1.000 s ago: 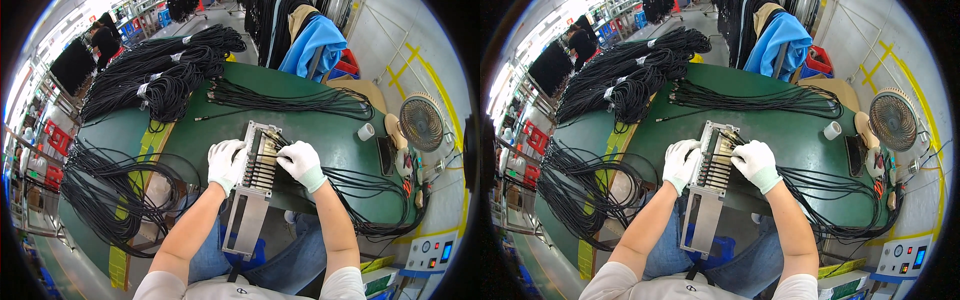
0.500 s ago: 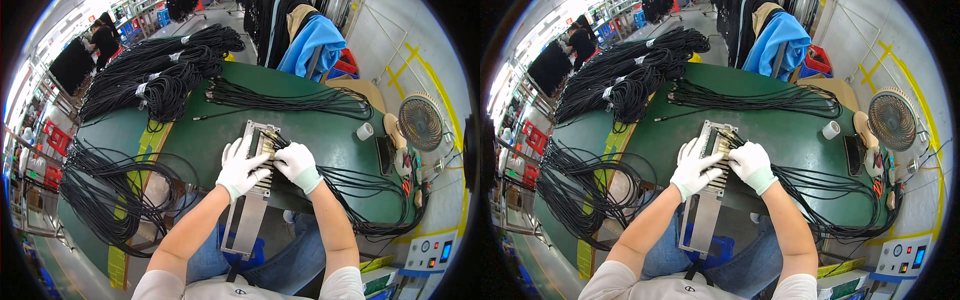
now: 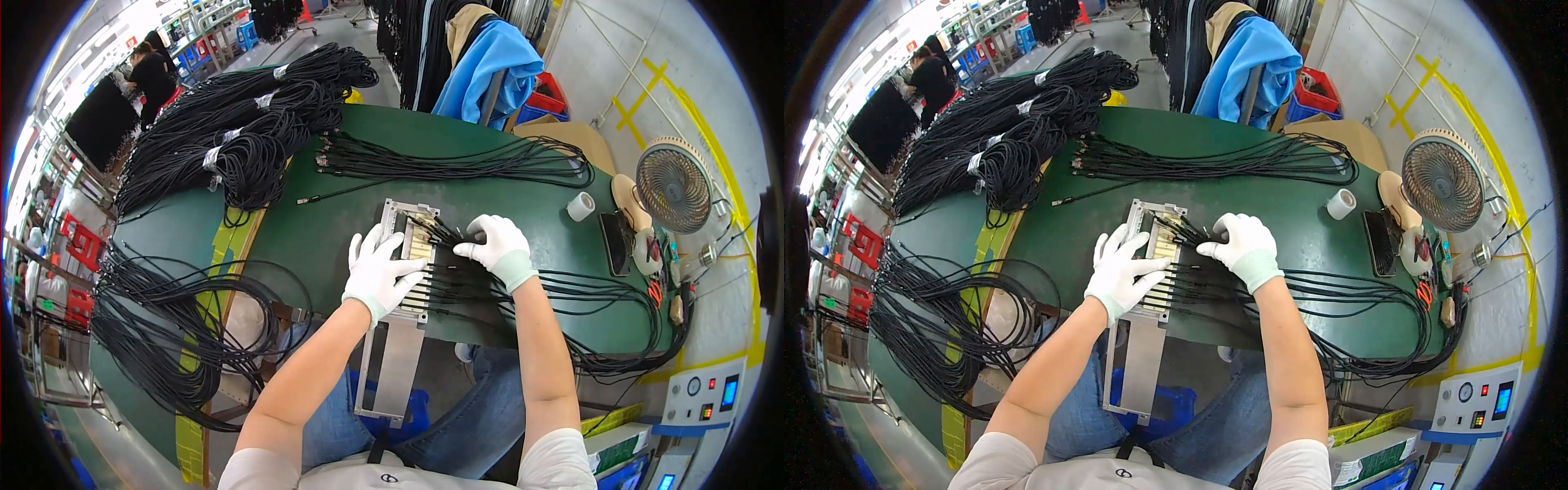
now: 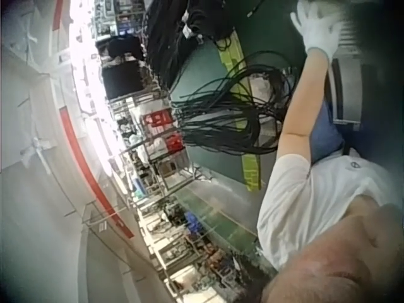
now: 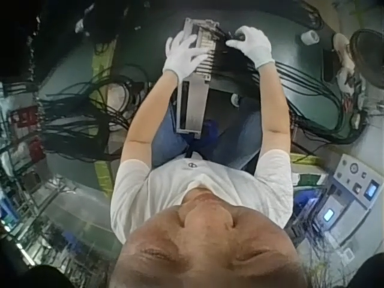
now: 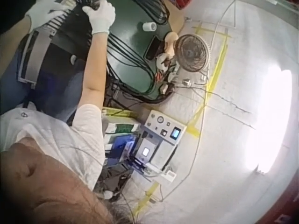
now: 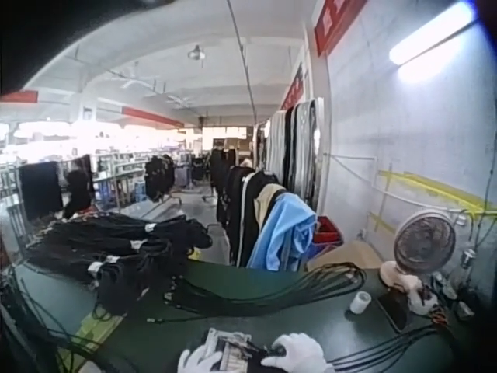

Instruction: Organizing and inserting multiple black cables into a metal alignment jig on a factory workbench.

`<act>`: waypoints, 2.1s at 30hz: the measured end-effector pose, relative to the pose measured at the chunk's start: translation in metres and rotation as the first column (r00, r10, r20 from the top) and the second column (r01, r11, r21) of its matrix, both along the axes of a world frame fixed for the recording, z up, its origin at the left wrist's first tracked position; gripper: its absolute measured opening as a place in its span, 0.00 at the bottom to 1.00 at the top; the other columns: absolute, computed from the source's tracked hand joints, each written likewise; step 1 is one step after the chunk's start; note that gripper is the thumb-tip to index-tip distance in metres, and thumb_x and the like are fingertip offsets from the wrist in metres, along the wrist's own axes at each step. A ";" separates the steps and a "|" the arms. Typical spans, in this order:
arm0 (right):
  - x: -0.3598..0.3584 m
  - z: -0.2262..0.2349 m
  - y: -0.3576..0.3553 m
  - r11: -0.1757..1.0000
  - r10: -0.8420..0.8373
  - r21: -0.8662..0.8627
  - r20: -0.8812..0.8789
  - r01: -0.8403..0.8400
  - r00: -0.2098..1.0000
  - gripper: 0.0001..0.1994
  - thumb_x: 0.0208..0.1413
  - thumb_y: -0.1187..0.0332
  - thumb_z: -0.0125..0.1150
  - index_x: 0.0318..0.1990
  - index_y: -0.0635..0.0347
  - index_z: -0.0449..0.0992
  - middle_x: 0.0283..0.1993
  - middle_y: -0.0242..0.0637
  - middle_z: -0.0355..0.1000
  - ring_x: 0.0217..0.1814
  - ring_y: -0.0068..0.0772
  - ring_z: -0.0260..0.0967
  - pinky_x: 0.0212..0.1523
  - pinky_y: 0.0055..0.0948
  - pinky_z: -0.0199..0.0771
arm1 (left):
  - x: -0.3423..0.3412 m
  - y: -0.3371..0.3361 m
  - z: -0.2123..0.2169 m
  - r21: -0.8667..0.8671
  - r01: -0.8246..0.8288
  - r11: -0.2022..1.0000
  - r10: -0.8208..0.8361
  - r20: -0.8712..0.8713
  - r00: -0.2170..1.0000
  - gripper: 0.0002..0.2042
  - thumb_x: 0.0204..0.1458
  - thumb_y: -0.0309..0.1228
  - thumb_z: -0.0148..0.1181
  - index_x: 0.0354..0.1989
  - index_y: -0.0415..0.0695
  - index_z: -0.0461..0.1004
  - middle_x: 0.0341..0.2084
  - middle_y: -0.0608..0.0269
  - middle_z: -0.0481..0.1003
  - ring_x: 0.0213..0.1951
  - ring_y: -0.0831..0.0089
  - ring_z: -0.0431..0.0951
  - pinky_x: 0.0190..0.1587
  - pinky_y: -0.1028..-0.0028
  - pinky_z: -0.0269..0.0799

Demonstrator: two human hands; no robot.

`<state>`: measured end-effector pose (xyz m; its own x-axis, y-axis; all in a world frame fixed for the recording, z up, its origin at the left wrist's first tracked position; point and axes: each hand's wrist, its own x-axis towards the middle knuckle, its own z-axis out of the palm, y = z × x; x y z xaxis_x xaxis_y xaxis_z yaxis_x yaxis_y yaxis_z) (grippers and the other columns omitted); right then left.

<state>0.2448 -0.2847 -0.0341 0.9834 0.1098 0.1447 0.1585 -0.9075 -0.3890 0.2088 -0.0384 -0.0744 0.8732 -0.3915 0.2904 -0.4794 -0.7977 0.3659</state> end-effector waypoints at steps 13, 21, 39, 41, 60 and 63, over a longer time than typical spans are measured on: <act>-0.005 0.008 0.013 0.925 0.337 0.097 0.242 -0.368 0.910 0.06 0.45 0.66 0.68 0.29 0.54 0.79 0.31 0.35 0.73 0.40 0.42 0.68 0.44 0.38 0.69 | 0.014 0.003 0.001 -0.376 -0.165 0.912 0.166 -0.031 0.986 0.10 0.52 0.44 0.61 0.37 0.55 0.79 0.57 0.62 0.70 0.64 0.57 0.60 0.68 0.51 0.45; -0.017 0.000 0.061 0.862 0.404 0.164 0.346 -0.479 0.846 0.10 0.46 0.59 0.67 0.32 0.54 0.80 0.30 0.38 0.75 0.37 0.46 0.72 0.41 0.41 0.70 | 0.014 0.010 -0.001 -0.359 0.023 0.933 0.015 0.103 0.995 0.06 0.49 0.35 0.65 0.31 0.49 0.78 0.55 0.60 0.72 0.61 0.55 0.63 0.66 0.55 0.50; -0.013 0.005 0.027 0.932 0.351 0.014 0.217 -0.363 0.911 0.04 0.47 0.65 0.64 0.28 0.51 0.81 0.26 0.34 0.76 0.34 0.42 0.70 0.39 0.40 0.70 | 0.020 0.028 -0.008 -0.377 -0.269 0.886 0.253 -0.094 0.963 0.10 0.57 0.40 0.54 0.40 0.51 0.79 0.44 0.66 0.78 0.52 0.64 0.72 0.62 0.60 0.54; -0.012 0.005 0.028 0.930 0.356 0.016 0.205 -0.367 0.912 0.04 0.47 0.65 0.63 0.28 0.51 0.81 0.26 0.35 0.76 0.34 0.42 0.70 0.39 0.40 0.70 | 0.020 0.029 -0.007 -0.319 -0.263 0.910 0.270 -0.026 0.963 0.10 0.59 0.35 0.52 0.41 0.48 0.78 0.42 0.66 0.79 0.49 0.64 0.74 0.57 0.64 0.60; 0.004 -0.019 0.002 0.994 -0.001 -0.111 0.081 0.010 0.997 0.12 0.47 0.54 0.67 0.29 0.50 0.80 0.31 0.35 0.76 0.39 0.43 0.73 0.42 0.39 0.73 | 0.010 -0.002 0.001 0.041 0.018 0.999 -0.019 0.017 1.000 0.14 0.53 0.48 0.58 0.48 0.71 0.81 0.64 0.50 0.62 0.69 0.49 0.53 0.70 0.46 0.37; 0.008 -0.013 -0.005 0.996 -0.009 -0.084 0.068 0.014 0.998 0.10 0.47 0.55 0.67 0.30 0.50 0.80 0.33 0.35 0.76 0.41 0.42 0.72 0.44 0.39 0.73 | 0.008 -0.003 0.005 0.019 0.029 0.999 -0.030 0.033 0.999 0.14 0.54 0.46 0.58 0.49 0.67 0.81 0.63 0.51 0.63 0.68 0.50 0.53 0.70 0.48 0.40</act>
